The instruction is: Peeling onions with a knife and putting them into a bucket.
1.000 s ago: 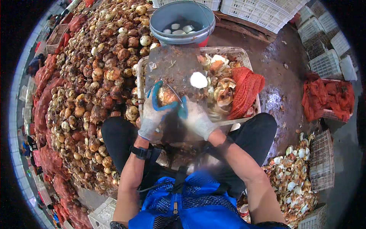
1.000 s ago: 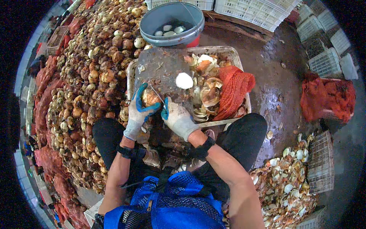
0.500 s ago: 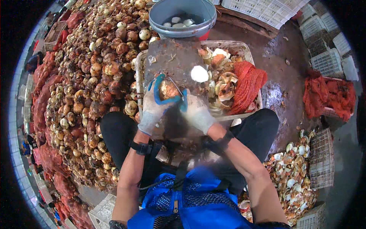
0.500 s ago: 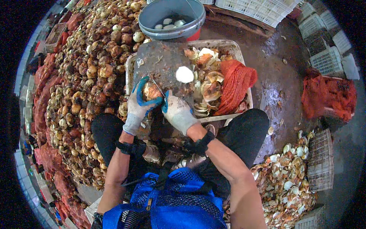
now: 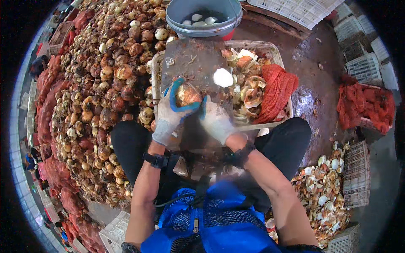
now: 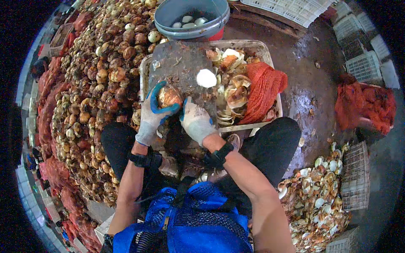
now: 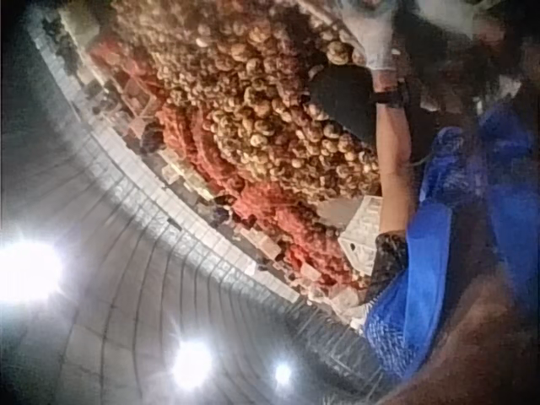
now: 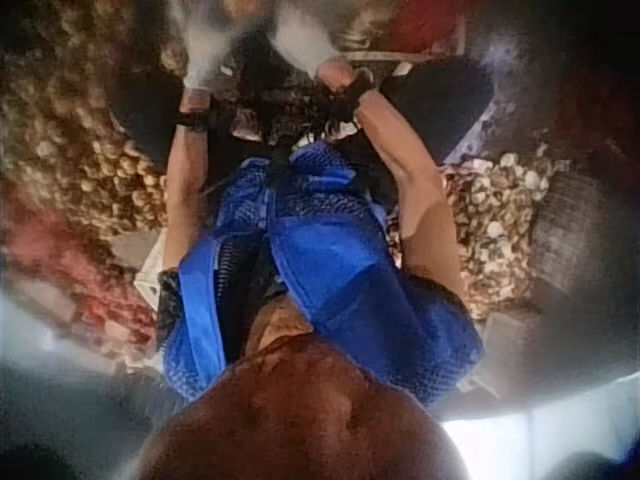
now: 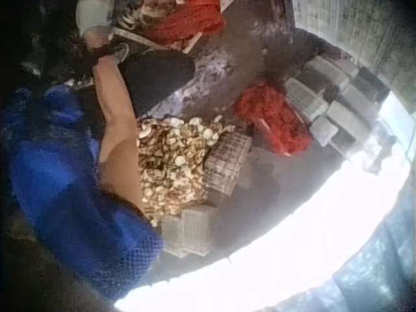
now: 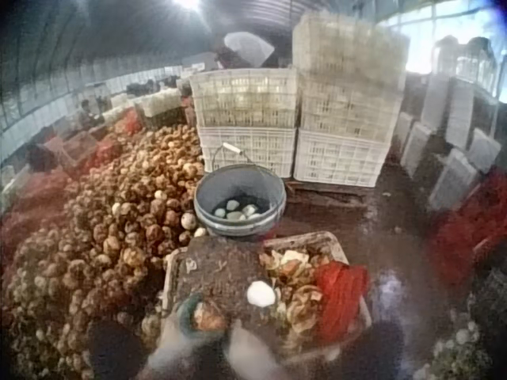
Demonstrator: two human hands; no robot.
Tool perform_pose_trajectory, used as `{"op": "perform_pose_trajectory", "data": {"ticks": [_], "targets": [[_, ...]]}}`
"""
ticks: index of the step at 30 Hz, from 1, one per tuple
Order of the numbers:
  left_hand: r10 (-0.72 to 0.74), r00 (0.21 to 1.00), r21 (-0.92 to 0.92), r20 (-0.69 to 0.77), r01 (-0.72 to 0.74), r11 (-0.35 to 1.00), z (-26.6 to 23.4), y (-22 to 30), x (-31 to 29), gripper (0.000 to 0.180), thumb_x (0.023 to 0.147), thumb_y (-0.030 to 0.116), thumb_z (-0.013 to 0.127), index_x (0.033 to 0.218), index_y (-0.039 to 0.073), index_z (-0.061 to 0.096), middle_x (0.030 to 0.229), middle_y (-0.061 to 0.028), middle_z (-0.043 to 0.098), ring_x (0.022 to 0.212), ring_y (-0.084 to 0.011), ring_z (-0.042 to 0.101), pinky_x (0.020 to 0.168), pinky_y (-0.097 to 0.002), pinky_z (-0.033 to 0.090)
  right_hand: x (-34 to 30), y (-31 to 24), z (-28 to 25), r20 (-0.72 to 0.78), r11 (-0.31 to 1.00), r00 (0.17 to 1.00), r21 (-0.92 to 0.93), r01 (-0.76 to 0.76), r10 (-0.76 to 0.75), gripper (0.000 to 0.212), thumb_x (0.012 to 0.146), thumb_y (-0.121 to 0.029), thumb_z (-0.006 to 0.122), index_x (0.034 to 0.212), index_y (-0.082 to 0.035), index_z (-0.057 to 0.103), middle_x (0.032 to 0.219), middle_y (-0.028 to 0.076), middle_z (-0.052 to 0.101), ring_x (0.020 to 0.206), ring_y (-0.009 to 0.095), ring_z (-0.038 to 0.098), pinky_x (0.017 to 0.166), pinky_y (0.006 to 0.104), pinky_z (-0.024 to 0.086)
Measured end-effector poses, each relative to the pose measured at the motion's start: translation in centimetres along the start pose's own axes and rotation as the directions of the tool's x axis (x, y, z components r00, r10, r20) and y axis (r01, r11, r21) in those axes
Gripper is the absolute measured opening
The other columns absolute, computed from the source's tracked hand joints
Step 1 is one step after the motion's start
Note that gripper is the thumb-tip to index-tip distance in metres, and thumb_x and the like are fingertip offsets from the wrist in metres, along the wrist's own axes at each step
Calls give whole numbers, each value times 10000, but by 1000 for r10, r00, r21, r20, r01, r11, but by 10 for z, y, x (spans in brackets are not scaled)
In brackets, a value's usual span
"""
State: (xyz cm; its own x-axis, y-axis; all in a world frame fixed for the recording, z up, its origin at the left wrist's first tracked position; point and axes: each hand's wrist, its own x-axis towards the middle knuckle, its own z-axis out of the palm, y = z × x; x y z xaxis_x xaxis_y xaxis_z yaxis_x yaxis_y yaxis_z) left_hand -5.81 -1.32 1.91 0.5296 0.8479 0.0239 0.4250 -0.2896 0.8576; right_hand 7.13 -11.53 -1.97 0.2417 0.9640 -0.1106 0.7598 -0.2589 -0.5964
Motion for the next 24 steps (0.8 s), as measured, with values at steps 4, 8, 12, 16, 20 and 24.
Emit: {"op": "perform_pose_trajectory", "data": {"ticks": [4, 8, 12, 16, 20, 24], "targets": [[104, 995, 181, -5, -102, 978, -4, -3, 1, 740, 628, 184, 806, 1275, 23, 486, 1195, -122, 577, 1058, -182, 575, 924, -305, 457, 0, -4, -9, 174, 986, 978, 101, -131, 112, 691, 815, -252, 581, 1355, 75, 299, 1104, 222, 571, 995, 370, 573, 811, 427, 482], [60, 998, 72, -11, -59, 996, -1, 0, 0, 765, 610, 248, 821, 1272, 60, 487, 1209, -138, 564, 1081, -241, 574, 917, -346, 464, -10, 10, 14, -93, 987, 989, -129, 100, -112, 653, 834, -247, 547, 1329, 117, 326, 1013, 210, 593, 893, 353, 599, 748, 432, 493], [13, 1000, 15, 18, -14, 1000, -4, 0, 2, 776, 608, 239, 823, 1279, 59, 479, 1202, -138, 570, 1076, -236, 576, 914, -343, 467, 7, 0, -3, 71, 999, 996, -25, 46, -44, 657, 849, -255, 525, 1355, 97, 298, 1069, 212, 591, 952, 355, 592, 827, 427, 477], [62, 998, 44, 23, -62, 997, -4, -3, 0, 756, 624, 195, 816, 1283, 57, 474, 1189, -132, 576, 1066, -220, 577, 911, -333, 470, -12, -4, -8, 83, 998, 995, 9, -60, 59, 597, 823, -191, 516, 1302, 131, 367, 1060, 232, 594, 895, 345, 611, 771, 420, 499], [65, 998, -26, 1, -65, 998, 3, -6, 3, 728, 647, 204, 803, 1285, 73, 477, 1180, -133, 577, 1035, -240, 592, 889, -335, 477, -4, 5, -3, -22, 983, 992, -139, 121, -126, 580, 820, -195, 510, 1282, 135, 392, 1055, 249, 596, 919, 349, 610, 788, 421, 496], [56, 998, 116, 23, -58, 992, -6, -6, 1, 707, 670, 188, 801, 1277, 27, 475, 1175, -92, 573, 1046, -160, 560, 906, -297, 459, -19, 12, -9, 47, 989, 990, -66, 133, -130, 561, 831, -199, 503, 1261, 148, 404, 960, 232, 612, 874, 357, 610, 775, 428, 494]]}}
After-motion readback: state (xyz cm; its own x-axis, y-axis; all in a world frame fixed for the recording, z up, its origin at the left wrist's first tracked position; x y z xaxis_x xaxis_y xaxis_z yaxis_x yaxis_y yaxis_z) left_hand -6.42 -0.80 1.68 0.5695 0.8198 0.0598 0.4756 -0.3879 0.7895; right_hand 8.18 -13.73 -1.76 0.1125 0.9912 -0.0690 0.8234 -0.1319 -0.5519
